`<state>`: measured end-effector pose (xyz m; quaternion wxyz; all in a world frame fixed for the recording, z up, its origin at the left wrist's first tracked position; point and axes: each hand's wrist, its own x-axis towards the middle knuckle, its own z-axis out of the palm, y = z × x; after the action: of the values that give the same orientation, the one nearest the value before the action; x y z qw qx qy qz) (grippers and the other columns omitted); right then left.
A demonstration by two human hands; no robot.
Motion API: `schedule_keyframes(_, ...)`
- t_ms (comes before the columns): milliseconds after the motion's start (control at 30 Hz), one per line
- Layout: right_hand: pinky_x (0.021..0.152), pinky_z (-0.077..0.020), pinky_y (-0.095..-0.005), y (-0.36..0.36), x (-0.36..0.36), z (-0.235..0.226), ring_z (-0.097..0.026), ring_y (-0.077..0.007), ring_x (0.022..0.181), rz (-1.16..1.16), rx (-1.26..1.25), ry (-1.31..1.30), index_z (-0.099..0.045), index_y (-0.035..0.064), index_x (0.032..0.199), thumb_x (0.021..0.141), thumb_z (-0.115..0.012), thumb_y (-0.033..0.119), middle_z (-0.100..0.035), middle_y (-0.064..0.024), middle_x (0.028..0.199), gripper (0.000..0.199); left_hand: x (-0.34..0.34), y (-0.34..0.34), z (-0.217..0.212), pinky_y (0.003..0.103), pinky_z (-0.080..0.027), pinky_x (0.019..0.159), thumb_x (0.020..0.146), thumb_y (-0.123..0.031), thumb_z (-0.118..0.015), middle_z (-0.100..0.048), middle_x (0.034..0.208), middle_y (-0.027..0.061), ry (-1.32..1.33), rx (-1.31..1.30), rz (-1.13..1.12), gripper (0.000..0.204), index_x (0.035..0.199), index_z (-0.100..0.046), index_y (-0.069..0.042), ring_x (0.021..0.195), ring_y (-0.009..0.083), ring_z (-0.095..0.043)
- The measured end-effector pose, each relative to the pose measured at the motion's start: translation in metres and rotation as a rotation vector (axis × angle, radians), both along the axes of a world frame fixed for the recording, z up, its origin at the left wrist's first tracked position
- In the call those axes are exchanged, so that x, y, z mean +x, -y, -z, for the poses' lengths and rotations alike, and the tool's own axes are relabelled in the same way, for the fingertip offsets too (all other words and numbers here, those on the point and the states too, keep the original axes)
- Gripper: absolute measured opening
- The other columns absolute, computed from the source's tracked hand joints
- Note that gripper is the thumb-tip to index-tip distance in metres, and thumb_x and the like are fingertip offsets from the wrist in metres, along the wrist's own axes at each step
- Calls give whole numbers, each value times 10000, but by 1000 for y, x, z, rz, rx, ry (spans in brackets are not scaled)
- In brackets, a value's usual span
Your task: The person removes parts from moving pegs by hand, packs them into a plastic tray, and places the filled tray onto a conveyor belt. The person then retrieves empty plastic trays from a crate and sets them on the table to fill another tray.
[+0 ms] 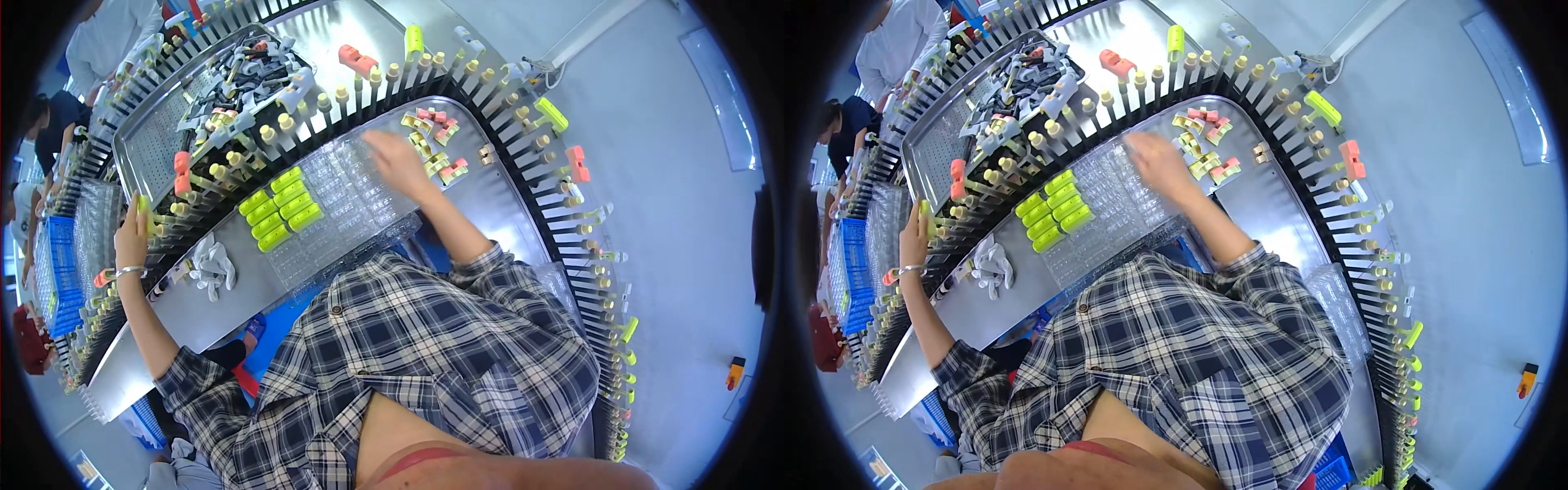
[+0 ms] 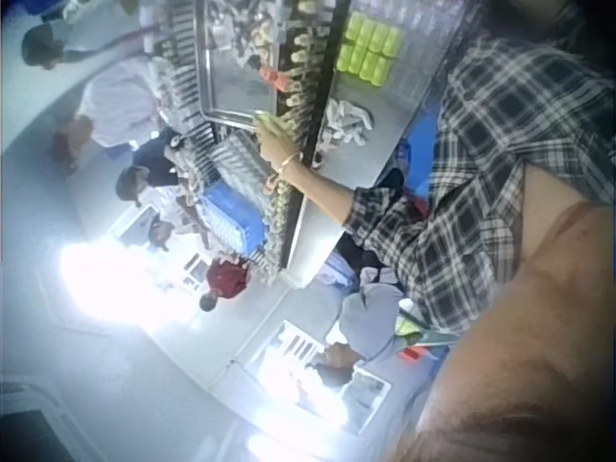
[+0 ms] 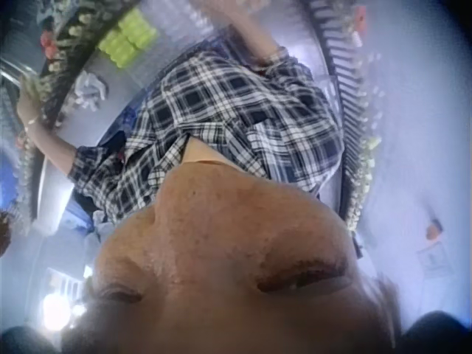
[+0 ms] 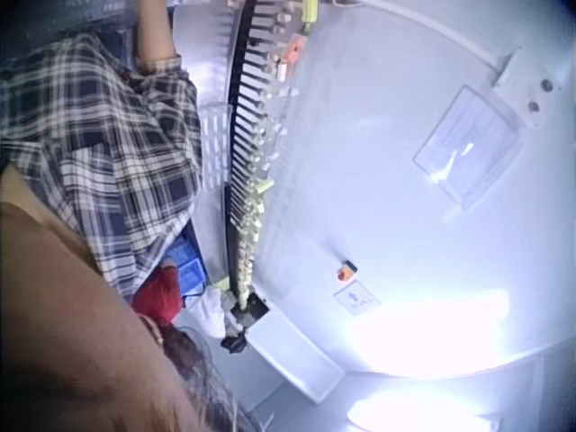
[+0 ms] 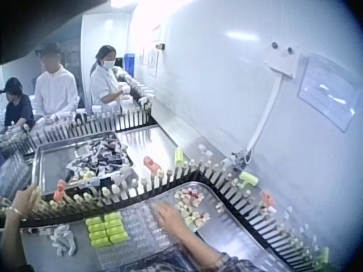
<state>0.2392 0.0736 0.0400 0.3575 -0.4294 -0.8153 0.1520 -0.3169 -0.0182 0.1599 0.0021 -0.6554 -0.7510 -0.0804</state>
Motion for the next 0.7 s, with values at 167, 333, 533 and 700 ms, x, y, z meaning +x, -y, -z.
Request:
schedule_keyframes(167, 888, -481, -429, -82, 36, -64, -603, -337, 1063, 274, 194, 4, -615, 69, 1162, 886, -602, 141, -653, -142, 1135, 285, -16, 16, -15, 360, -530, 673, 886, -114, -604, -670, 858, 145, 176, -259, -140, 554, 1412, -483, -241, 725, 278, -660)
schedule_keyframes(333, 848, -489, -468, -168, 6, -106, -638, -372, 973, 234, -209, 396, -614, 32, 1141, 871, -611, 459, -683, -198, 984, 505, -78, 1, -5, 452, -488, 819, 746, -139, -760, -629, 1039, 193, -280, -161, 33, 469, 1193, -619, -158, 968, 376, -606)
schedule_keyframes(533, 825, -519, -469, -172, -41, -97, -657, -333, 970, -88, -175, 813, -609, 79, 1091, 831, -679, 353, -690, -143, 1027, 384, -96, 27, 13, 443, -485, 830, 779, -149, -710, -667, 1015, 204, 30, -203, -208, 399, 1155, -579, -123, 990, 407, -624)
schedule_keyframes(700, 773, -545, -397, -112, -67, -107, -636, -248, 1019, -91, 168, 636, -616, 128, 1063, 801, -718, 200, -656, -58, 1019, 290, -89, 72, -1, 453, -485, 843, 850, -218, -651, -658, 1080, 195, -212, 36, -378, 370, 1207, -593, -141, 1013, 402, -614)
